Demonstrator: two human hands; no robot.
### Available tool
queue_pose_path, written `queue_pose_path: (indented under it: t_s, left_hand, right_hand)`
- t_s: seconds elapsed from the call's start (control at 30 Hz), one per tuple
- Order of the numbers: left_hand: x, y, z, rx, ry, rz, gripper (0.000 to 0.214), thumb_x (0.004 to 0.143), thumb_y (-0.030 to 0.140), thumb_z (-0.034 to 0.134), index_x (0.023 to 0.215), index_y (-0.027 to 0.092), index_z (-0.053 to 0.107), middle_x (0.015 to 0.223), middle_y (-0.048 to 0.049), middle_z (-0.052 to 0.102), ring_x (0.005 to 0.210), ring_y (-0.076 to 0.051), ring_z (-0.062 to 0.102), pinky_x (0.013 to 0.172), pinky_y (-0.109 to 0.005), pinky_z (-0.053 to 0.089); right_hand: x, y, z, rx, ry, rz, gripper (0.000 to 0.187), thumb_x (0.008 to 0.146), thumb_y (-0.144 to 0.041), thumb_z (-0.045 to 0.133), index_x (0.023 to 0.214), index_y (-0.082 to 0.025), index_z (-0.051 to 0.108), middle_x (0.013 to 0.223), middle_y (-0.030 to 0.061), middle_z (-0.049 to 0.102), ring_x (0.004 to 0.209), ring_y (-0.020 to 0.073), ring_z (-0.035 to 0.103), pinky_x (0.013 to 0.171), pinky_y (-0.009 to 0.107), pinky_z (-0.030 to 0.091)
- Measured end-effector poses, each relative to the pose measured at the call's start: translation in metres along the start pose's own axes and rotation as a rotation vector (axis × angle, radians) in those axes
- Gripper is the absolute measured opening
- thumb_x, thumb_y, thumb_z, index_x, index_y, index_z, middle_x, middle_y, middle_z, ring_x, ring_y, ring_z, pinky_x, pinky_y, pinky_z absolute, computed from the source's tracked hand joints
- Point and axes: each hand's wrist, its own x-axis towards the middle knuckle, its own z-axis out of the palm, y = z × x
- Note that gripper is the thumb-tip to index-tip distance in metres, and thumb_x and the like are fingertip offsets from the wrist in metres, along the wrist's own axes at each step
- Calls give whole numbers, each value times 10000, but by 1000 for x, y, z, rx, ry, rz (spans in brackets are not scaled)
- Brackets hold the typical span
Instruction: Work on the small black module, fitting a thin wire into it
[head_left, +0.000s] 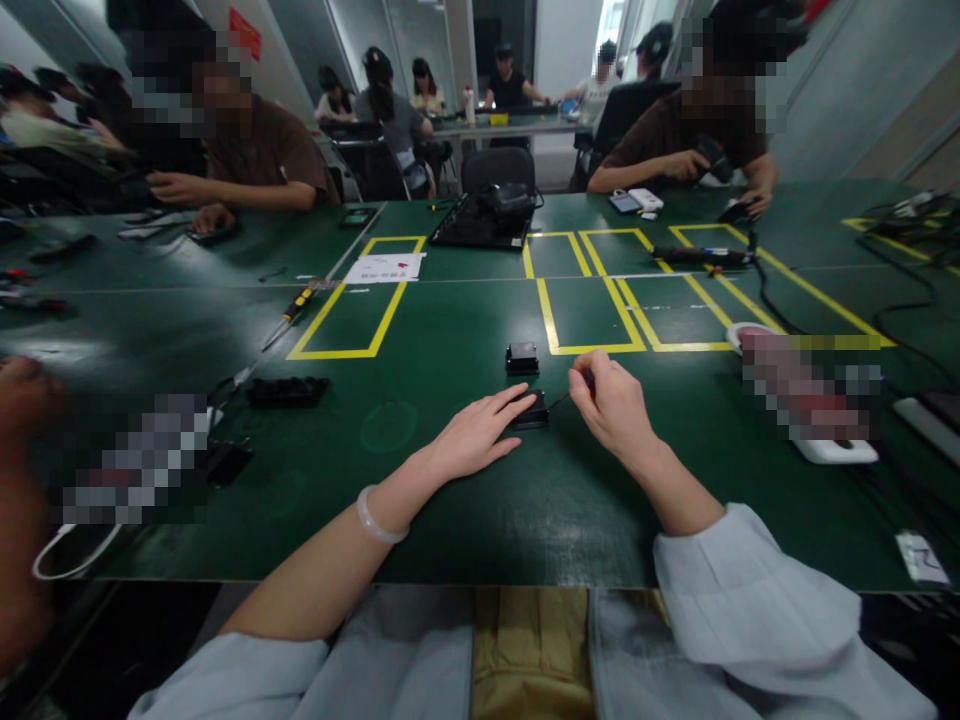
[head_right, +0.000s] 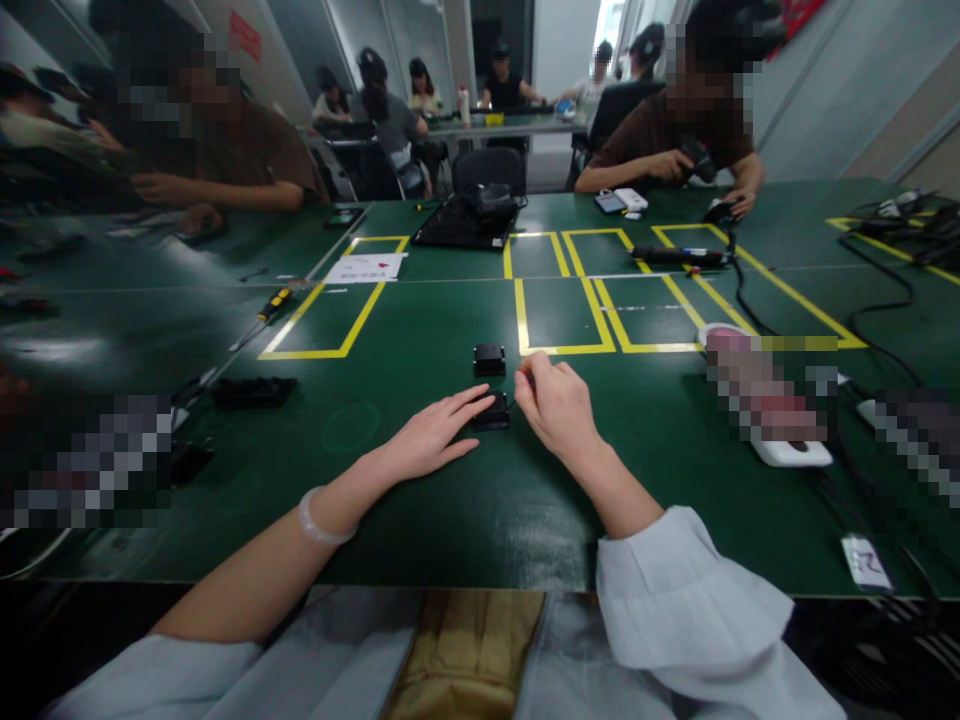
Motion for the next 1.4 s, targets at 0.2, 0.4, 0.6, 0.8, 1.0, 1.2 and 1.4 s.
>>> queue_pose_path:
  t_s: [0.2, 0.4, 0.6, 0.8, 1.0, 1.2, 1.4]
  left_hand:
    - [0, -1, 1, -1, -3, -5, 652, 938, 313, 524, 1501, 303, 196, 1575, -66, 234, 1356, -252, 400, 1073, -426, 384]
    - [0, -1, 1, -8, 2, 1, 648, 940, 318, 520, 1502, 311, 198, 1575, -64, 236, 1347, -254, 412, 1066, -426, 391]
    - [1, 0, 0, 3, -2, -5, 650, 934, 300, 527, 1499, 301, 206, 1572, -65, 240, 1332, -256, 424, 1063, -423, 393]
    - [0, -1, 1, 7, 0, -9, 653, 935, 302, 529, 1500, 304, 201, 1577, -65, 229, 1346, -249, 411, 1062, -413, 393]
    - [0, 0, 0, 4, -3, -4, 654, 939, 309, 523, 1502, 307, 191, 1578, -62, 228, 1342, -251, 415, 1065, -420, 391]
    - [0, 0, 0, -2, -5, -10, 657, 931, 304, 533, 1499, 302, 204, 1574, -65, 235, 1334, -252, 423, 1061, -426, 397]
    - [0, -1, 1, -1, -5, -11, 651, 931, 296, 533, 1498, 297, 213, 1574, -69, 237, 1346, -257, 408, 1067, -426, 389]
  right_hand:
    - [-1, 4, 2, -2, 6, 12, 210, 941, -398, 465, 839, -216, 483, 696, 10, 570, 607, 150, 488, 609, 279, 365]
    - [0, 0, 2, 46, 2, 11, 129, 938, -286, 409, 956, -206, 509, 754, 34, 614, 666, 171, 552, 658, 297, 409]
    - [0, -1, 1, 44, 5, -13, 132, 902, -234, 407, 987, -198, 500, 752, 30, 613, 672, 176, 561, 678, 306, 425]
    - [0, 0, 0, -3, 6, -24, 124, 930, -265, 401, 935, -206, 511, 713, 12, 597, 628, 158, 520, 661, 288, 401]
    - [0, -1, -1, -60, 23, -12, 255, 952, -397, 441, 773, -221, 484, 641, -3, 553, 575, 145, 448, 617, 279, 352]
    - [0, 0, 1, -46, 9, 1, 188, 958, -356, 428, 885, -207, 516, 718, 17, 603, 609, 154, 487, 636, 281, 361]
    - [2, 1, 2, -55, 17, -14, 127, 929, -239, 396, 972, -196, 508, 715, 19, 606, 608, 165, 501, 661, 296, 380]
